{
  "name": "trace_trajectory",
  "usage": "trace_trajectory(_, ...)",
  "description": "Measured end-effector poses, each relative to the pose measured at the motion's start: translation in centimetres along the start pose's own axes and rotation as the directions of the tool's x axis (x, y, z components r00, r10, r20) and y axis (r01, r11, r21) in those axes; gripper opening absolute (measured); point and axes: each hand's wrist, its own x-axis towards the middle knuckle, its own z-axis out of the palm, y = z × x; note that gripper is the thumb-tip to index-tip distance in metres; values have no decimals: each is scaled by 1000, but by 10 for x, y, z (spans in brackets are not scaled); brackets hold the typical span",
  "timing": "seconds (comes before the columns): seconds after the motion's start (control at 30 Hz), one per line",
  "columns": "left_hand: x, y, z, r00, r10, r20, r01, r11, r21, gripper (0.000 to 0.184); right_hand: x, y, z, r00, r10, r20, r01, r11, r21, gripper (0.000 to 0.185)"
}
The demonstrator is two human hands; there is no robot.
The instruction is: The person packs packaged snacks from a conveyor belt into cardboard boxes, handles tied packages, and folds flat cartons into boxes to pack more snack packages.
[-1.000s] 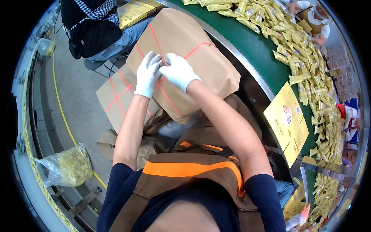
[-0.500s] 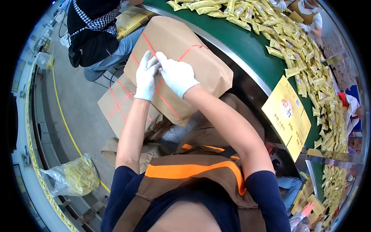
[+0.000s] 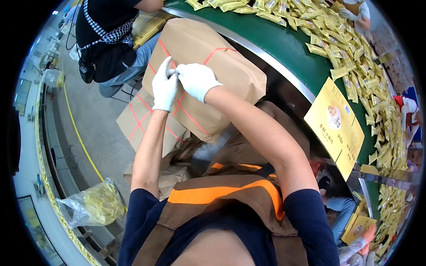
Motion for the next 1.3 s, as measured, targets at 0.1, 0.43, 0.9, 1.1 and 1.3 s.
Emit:
trace_trajectory(0.1, 1, 3, -3, 998, 51, 35, -56, 983, 177, 56, -3, -3, 1, 999, 29, 30, -26, 996, -88, 24)
trace_trajectory(0.43, 13, -5, -1, 995, -65, 74, 64, 998, 16, 49, 3, -5, -11, 994, 111, 3, -110, 992, -65, 24)
trace_trajectory(0.9, 6, 9, -9, 974, 172, 146, -198, 963, 185, 50, 1, -1, -9, 997, 83, -2, -83, 997, 1, 27)
trace_trajectory(1.1, 28, -20, -15, 999, -39, -9, 39, 998, 55, 46, -7, 9, -18, 993, -106, 55, 89, 963, 254, 30)
trace_trajectory(1.3, 14, -56, -38, 996, -94, 9, 94, 989, -117, 58, -38, 4, -18, 932, -104, 349, -12, 949, 314, 52)
